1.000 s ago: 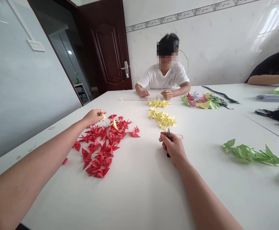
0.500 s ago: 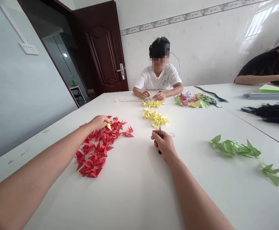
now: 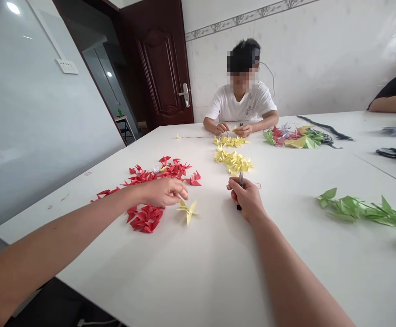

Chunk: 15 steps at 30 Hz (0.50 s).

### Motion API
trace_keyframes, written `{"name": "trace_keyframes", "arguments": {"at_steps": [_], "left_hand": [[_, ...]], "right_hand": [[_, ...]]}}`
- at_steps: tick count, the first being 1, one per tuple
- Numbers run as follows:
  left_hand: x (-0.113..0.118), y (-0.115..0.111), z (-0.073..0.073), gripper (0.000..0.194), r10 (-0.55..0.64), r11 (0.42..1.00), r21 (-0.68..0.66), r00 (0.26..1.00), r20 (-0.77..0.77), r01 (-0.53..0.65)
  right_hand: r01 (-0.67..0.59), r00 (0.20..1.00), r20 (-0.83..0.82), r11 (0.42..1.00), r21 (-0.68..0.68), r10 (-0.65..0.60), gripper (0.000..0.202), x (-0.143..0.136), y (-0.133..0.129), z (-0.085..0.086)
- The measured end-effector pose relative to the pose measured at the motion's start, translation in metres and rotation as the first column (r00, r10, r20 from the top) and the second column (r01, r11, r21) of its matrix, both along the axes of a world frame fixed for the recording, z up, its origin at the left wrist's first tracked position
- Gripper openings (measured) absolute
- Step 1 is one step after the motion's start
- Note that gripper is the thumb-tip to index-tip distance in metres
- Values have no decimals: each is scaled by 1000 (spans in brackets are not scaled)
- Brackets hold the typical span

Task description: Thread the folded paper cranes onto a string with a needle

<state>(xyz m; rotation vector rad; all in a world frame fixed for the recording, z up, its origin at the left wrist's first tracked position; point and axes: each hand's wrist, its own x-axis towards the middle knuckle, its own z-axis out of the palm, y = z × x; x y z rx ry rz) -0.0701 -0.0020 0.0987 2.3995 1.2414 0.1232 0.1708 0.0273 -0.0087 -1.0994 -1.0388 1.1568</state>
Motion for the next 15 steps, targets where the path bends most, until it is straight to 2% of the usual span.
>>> {"name": "trace_keyframes", "arguments": {"at_steps": [1,3,5,6,8,10,13,15], "left_hand": [[-5,6,4,33,35,999,25,999,12,-35],[-23,28,12,31,188,967,166,981,40,-192],[-43,55,15,30,415,858,332,910,2,-392],[-52,68,13,30,497,812,379,866,-52,-443],[-67,90,3,29,547,788,395,831,-97,-473],[-74,105,-12,27,542,800,383,830,-133,-462],[-77,118,-35,27,540,808,385,823,-176,-447],[-77,123,-43,30,554,798,401,809,-196,-449]], "right_hand": [[0,1000,2,1000,4,0,29,0,0,0],[0,1000,7,1000,3,0,29,0,1,-1],[4,1000,18,1000,-7,-4,28,0,2,0],[8,1000,26,1000,-13,-8,28,0,2,0],[12,999,39,1000,-14,-11,28,-1,2,1],[12,999,42,1000,-6,-12,27,-1,3,3],[11,1000,27,1000,-5,-11,27,-2,4,3],[12,1000,18,1000,-8,-12,28,-2,5,3]]}}
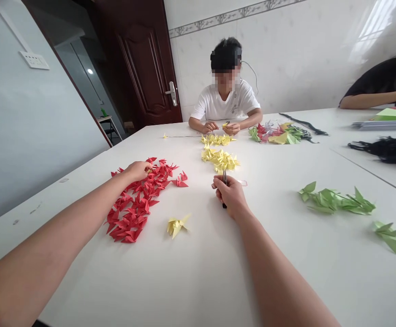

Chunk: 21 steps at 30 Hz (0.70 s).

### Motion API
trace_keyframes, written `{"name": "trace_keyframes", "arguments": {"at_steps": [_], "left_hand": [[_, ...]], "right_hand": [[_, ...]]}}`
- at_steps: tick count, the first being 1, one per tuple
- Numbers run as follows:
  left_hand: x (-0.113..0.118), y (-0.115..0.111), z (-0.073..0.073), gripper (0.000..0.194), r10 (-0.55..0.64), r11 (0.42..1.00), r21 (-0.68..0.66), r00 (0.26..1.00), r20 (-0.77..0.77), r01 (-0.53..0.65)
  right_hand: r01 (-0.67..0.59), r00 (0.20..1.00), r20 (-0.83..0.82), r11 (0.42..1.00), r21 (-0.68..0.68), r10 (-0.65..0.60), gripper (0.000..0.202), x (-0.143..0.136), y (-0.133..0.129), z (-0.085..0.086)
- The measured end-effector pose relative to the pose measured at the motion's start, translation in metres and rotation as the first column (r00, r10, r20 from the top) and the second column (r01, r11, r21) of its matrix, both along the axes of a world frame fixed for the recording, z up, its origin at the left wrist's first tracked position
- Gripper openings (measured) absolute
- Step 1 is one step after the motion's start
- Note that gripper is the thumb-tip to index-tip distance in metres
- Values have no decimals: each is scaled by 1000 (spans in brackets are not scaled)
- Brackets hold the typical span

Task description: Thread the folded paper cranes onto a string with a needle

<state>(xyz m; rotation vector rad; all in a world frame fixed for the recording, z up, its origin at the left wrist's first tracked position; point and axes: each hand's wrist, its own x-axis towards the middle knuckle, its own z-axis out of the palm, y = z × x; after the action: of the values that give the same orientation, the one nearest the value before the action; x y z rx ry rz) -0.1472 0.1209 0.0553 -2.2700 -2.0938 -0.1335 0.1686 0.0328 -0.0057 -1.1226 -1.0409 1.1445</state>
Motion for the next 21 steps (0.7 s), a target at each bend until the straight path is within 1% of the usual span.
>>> {"name": "trace_keyframes", "arguments": {"at_steps": [2,5,8,11,15,18,21], "left_hand": [[-1,3,-4,32,16,1000,10,1000,-20,-16],[-4,4,-5,30,29,999,20,999,-34,-28],[-7,1,-2,30,32,999,30,999,-35,-31],[-11,-3,3,35,26,999,41,999,-36,-25],[-14,-6,8,39,-10,999,32,999,-41,12],[-14,-5,3,32,-26,1000,7,999,-40,27],[-13,-4,-5,28,-6,1000,10,1000,-25,6]], "right_hand": [[0,1000,2,1000,7,0,29,0,1,0],[-9,1000,2,1000,13,9,28,0,1,0],[-19,1000,-8,1000,0,19,28,0,0,1],[-10,1000,-5,1000,0,10,28,0,0,1],[-5,1000,-6,1000,12,5,28,0,1,-1],[-18,1000,-12,1000,8,18,27,0,1,-1],[-26,1000,-7,1000,17,26,26,0,2,-1]]}}
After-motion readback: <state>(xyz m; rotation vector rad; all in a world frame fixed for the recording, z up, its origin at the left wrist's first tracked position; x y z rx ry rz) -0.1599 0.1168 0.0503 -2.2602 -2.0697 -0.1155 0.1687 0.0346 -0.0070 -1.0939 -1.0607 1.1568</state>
